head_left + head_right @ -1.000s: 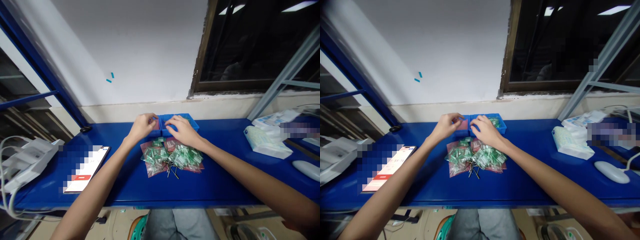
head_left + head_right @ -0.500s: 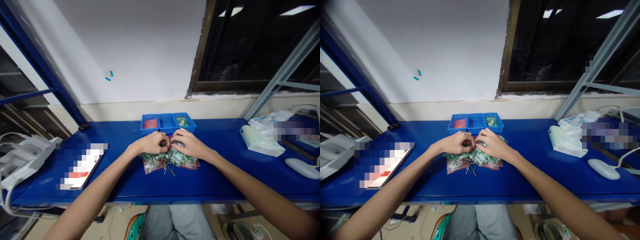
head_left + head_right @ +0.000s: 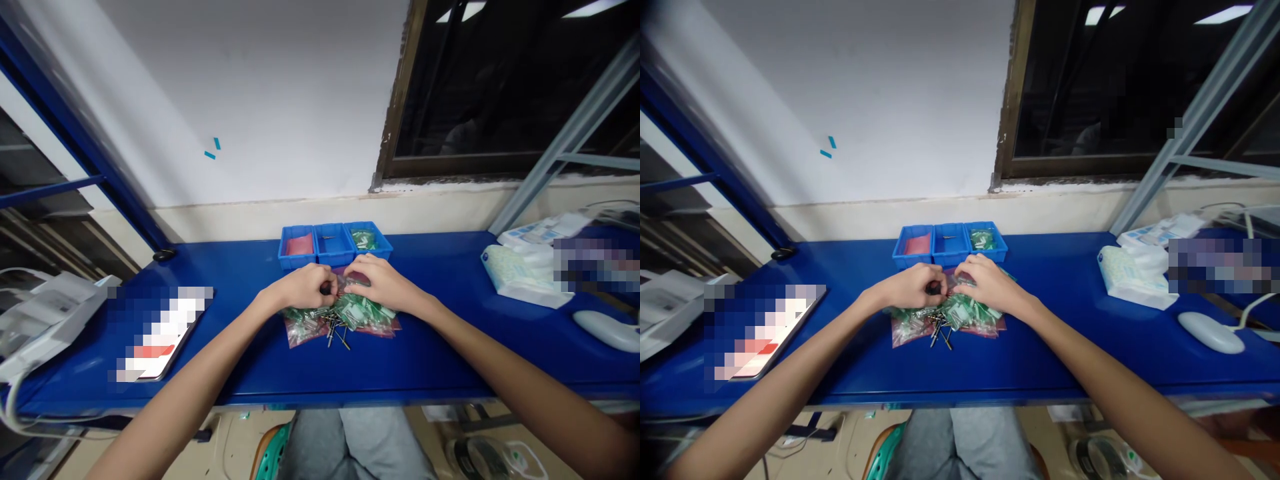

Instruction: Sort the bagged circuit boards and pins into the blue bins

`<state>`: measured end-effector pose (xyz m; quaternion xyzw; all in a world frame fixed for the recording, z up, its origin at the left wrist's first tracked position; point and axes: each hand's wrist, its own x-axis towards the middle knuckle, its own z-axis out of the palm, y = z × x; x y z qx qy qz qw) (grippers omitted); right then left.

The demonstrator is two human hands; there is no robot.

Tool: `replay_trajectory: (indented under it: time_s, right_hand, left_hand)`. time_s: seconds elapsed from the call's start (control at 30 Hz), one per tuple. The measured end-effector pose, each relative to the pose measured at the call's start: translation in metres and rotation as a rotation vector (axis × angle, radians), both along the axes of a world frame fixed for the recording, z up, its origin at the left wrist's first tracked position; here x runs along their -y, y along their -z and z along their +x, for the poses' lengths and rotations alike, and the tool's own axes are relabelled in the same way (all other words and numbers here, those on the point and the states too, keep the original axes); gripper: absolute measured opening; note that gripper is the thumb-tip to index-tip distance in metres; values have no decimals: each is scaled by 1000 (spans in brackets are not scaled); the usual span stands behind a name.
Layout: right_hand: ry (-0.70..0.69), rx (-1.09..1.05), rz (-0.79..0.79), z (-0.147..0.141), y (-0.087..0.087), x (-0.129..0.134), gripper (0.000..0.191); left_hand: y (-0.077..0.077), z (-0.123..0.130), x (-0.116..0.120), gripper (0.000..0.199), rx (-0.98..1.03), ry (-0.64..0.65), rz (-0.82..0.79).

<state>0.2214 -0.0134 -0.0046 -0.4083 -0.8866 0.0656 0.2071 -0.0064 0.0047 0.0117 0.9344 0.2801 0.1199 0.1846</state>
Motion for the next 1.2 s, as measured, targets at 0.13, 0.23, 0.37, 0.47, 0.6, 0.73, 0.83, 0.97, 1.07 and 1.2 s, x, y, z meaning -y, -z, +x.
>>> replay_trajectory:
  time_s: [0.13,0.23,0.37,0.47,0.6,0.73,0.83,0.97,1.07,1.2]
  right_hand:
    - [-2,-14,-7,-1,1,0,18]
    - [-6,-7,-7,-2,2,0,15]
    - [-25,-6,4,-2,3,0,13]
    - [-35,-5,18,-2,3,-1,11]
    - [-31,-17,20,-1,4,-2,11]
    - [-29,-8,25,-2,4,-1,12]
    - [-22,-7,34,-2,3,0,13]
    - [-14,-65,40,-3,-1,2,17]
    - [-10,-125,24,-5,-3,4,14]
    - [-2,-217,0,-8,-4,5,11]
  left_hand:
    - [0,1,2,10,25,25,-1]
    - [1,2,2,11,45,38,-4]
    - [4,4,2,11,56,46,-14]
    - [5,4,2,11,55,53,-19]
    - [2,2,1,11,80,44,-44]
    - [-2,-1,-3,12,106,3,-58]
    - [-1,-3,-6,11,151,-27,-73]
    - [0,-2,-5,10,208,-61,-79]
    - [-1,0,-2,9,270,-88,-53]
    - [-2,3,1,10,353,-104,-18]
